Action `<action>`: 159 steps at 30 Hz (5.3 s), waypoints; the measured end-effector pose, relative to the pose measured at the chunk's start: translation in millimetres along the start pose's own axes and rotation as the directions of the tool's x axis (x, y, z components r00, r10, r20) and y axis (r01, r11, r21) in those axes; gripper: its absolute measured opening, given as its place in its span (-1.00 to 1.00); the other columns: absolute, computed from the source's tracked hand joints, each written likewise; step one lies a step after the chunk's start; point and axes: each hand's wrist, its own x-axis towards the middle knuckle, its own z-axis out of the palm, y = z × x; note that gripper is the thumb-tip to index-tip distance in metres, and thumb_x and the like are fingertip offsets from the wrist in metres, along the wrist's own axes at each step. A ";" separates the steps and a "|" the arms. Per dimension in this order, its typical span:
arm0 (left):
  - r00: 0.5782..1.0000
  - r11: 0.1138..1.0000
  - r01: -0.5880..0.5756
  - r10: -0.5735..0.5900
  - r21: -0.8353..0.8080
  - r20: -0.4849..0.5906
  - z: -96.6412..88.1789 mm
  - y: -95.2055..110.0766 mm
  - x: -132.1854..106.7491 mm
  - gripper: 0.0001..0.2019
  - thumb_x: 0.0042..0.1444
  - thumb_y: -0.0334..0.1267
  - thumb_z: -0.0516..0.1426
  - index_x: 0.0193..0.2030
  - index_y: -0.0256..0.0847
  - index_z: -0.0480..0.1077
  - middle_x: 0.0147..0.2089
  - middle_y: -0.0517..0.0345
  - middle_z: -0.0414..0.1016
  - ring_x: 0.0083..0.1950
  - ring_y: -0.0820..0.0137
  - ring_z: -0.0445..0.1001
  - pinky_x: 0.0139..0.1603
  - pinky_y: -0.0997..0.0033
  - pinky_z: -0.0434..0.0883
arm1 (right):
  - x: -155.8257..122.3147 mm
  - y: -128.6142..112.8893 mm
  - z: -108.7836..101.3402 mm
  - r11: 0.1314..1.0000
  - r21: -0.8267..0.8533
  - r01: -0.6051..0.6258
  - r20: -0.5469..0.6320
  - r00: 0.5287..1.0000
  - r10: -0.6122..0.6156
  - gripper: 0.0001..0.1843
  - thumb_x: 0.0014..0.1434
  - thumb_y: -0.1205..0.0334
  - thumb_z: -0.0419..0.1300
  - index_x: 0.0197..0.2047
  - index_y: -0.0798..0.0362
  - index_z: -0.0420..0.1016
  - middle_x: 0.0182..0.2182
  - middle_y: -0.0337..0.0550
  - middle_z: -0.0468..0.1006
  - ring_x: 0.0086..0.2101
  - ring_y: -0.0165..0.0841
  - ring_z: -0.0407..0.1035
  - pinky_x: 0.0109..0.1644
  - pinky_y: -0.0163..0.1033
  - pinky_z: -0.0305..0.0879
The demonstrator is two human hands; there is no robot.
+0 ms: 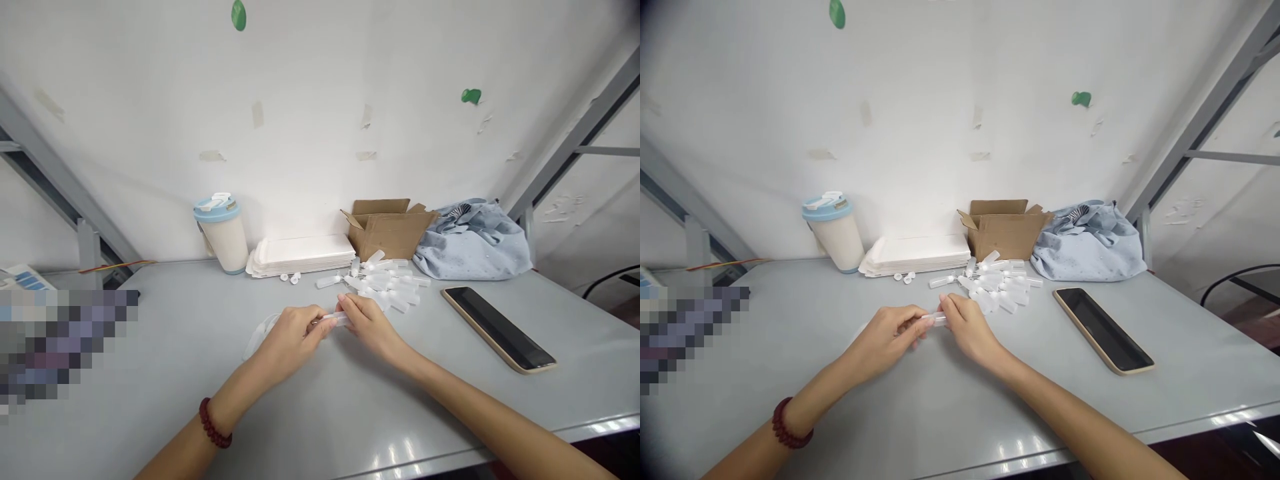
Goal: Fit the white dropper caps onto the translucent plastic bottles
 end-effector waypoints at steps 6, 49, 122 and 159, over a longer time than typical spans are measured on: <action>0.977 0.947 -0.179 0.204 0.265 -0.068 10.5 -10.1 -2.8 -0.78 0.25 -0.26 -0.07 -0.32 -0.22 0.33 -0.42 0.18 0.36 -0.44 0.40 0.29 -0.41 0.43 0.17 | 0.2 -7.6 -1.8 0.958 0.157 -0.239 0.146 0.965 0.217 -0.60 0.22 -0.02 -0.05 -0.54 0.05 0.17 -0.71 -0.45 -0.08 -0.67 -0.54 -0.19 -0.62 -0.38 -0.24; 0.978 0.958 0.085 -0.133 -0.275 -0.159 18.7 10.0 -0.6 -0.63 0.19 -0.09 -0.04 -0.59 -0.20 0.20 -0.64 0.26 0.26 -0.58 0.48 0.26 -0.52 0.50 0.21 | -5.2 -10.3 -1.8 0.989 0.150 0.020 0.016 1.000 -0.022 -0.58 0.17 -0.04 0.07 -0.56 0.05 0.11 -0.70 -0.43 0.02 -0.68 -0.57 -0.11 -0.62 -0.39 -0.15; 0.977 0.952 0.035 0.032 0.304 -0.212 -31.5 -79.8 43.2 -0.80 0.03 -0.42 0.02 -0.32 -0.28 0.48 -0.28 0.01 0.51 -0.29 0.29 0.44 -0.22 0.34 0.34 | -13.2 -11.4 36.6 0.538 -0.615 0.577 0.548 0.803 -0.235 -0.62 0.25 0.19 0.00 0.13 0.04 0.18 -0.17 -0.09 0.39 -0.40 -0.34 0.36 -0.34 -0.28 0.22; 0.995 0.873 0.104 -0.095 -0.476 0.042 -42.7 -22.1 7.9 -0.73 0.10 -0.09 0.12 -0.14 -0.17 0.46 -0.30 0.17 0.39 -0.35 0.45 0.29 -0.23 0.41 0.29 | -9.6 0.6 14.9 0.614 -0.348 0.709 0.281 0.703 -0.653 -0.85 0.12 0.42 0.00 -0.26 0.06 0.31 -0.45 -0.19 0.37 -0.49 -0.43 0.23 -0.43 -0.35 0.21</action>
